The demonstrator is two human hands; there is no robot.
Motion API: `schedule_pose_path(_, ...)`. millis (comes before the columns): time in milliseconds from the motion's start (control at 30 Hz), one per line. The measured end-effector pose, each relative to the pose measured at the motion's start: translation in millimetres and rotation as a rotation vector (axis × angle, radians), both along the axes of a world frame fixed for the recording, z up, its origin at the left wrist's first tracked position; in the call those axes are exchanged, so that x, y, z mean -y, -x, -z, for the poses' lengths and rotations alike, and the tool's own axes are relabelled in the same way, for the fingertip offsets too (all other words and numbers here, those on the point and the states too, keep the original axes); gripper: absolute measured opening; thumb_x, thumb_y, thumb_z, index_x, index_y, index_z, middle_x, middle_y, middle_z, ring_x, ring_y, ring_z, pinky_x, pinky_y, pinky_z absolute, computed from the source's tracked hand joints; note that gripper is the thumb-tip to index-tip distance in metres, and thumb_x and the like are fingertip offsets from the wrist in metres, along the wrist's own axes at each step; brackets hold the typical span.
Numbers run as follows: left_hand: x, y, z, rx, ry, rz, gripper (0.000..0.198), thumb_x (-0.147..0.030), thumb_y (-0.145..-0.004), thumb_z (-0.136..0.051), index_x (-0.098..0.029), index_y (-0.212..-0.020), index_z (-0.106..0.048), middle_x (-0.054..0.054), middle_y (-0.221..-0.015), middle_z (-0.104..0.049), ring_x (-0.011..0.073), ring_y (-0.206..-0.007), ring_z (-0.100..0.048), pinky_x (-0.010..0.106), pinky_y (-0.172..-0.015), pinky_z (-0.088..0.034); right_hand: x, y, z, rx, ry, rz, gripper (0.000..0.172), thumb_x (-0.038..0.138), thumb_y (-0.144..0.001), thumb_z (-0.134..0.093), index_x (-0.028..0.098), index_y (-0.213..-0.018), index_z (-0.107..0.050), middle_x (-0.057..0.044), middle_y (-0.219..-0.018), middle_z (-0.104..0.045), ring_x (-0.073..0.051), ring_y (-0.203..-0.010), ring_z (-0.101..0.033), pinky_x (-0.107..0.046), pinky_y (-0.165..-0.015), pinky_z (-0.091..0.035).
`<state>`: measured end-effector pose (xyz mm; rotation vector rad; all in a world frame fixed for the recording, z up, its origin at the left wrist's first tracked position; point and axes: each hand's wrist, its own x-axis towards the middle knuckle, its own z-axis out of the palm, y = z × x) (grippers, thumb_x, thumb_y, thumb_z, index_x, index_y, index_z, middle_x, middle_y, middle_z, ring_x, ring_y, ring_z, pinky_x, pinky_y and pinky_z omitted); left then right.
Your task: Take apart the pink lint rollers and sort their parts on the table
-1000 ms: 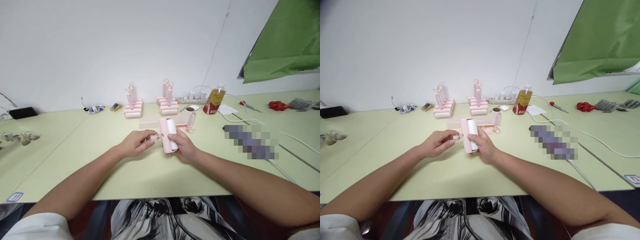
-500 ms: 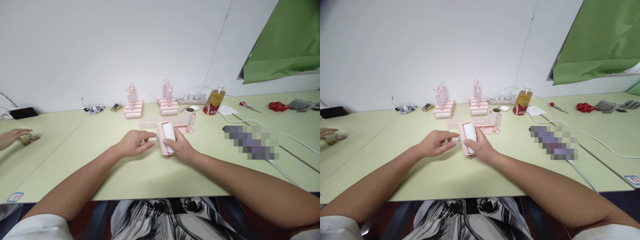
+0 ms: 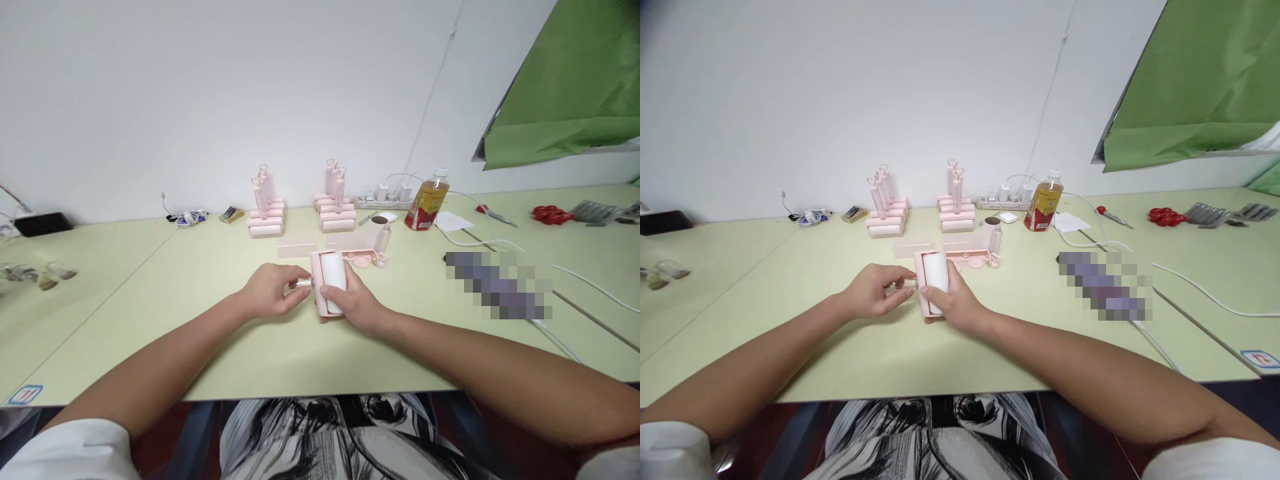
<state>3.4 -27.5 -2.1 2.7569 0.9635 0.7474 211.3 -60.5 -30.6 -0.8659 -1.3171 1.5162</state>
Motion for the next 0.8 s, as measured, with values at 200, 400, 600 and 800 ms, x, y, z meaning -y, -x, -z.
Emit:
schedule_pose_path(200,-2,0,2.4,0.154,0.106,0.019,0.040,-0.051,-0.076,-0.065,-0.019,-0.093,-0.048,-0.004,-0.065,-0.050,0.0109,-0.053,-0.043,0.024,-0.051,-0.034,10,-3,-12.0,-0.196,-0.035,-0.291,0.058,0.037,-0.073,-0.076,0.023,-0.121,-0.048,-0.007,-0.109,-0.062,-0.020,-0.084,-0.066,-0.042,-0.072,-0.060)
schedule_pose_path(400,-6,-1,2.8,0.244,0.151,0.075,0.047,-0.057,-0.083,-0.055,-0.019,-0.109,-0.042,0.005,-0.094,-0.055,0.0148,-0.073,-0.052,0.029,-0.064,-0.043,5,-6,-17.7,-0.405,0.114,-0.389,0.053,0.029,-0.065,-0.075,0.019,-0.114,-0.059,-0.012,-0.125,-0.061,-0.026,-0.102,-0.065,-0.048,-0.088,-0.055)
schedule_pose_path(600,-32,43,-28.9,0.155,0.148,-0.468,0.039,-0.052,-0.093,-0.037,-0.019,-0.079,-0.052,0.000,-0.065,-0.052,0.0153,-0.060,-0.048,0.026,-0.055,-0.035,-7,-14,-20.6,-0.439,0.099,-0.243,0.043,0.027,-0.064,-0.071,0.019,-0.106,-0.062,-0.009,-0.124,-0.061,-0.028,-0.099,-0.067,-0.047,-0.089,-0.054)
schedule_pose_path(800,-49,57,-9.1,-0.232,0.353,-0.474,0.050,-0.060,-0.075,-0.061,-0.023,-0.109,-0.064,0.007,-0.091,-0.068,0.0221,-0.073,-0.062,0.026,-0.059,-0.040,-10,-16,-16.2,-0.416,0.082,-0.188,0.040,0.028,-0.067,-0.070,0.019,-0.105,-0.062,-0.010,-0.121,-0.061,-0.026,-0.095,-0.068,-0.047,-0.088,-0.055)
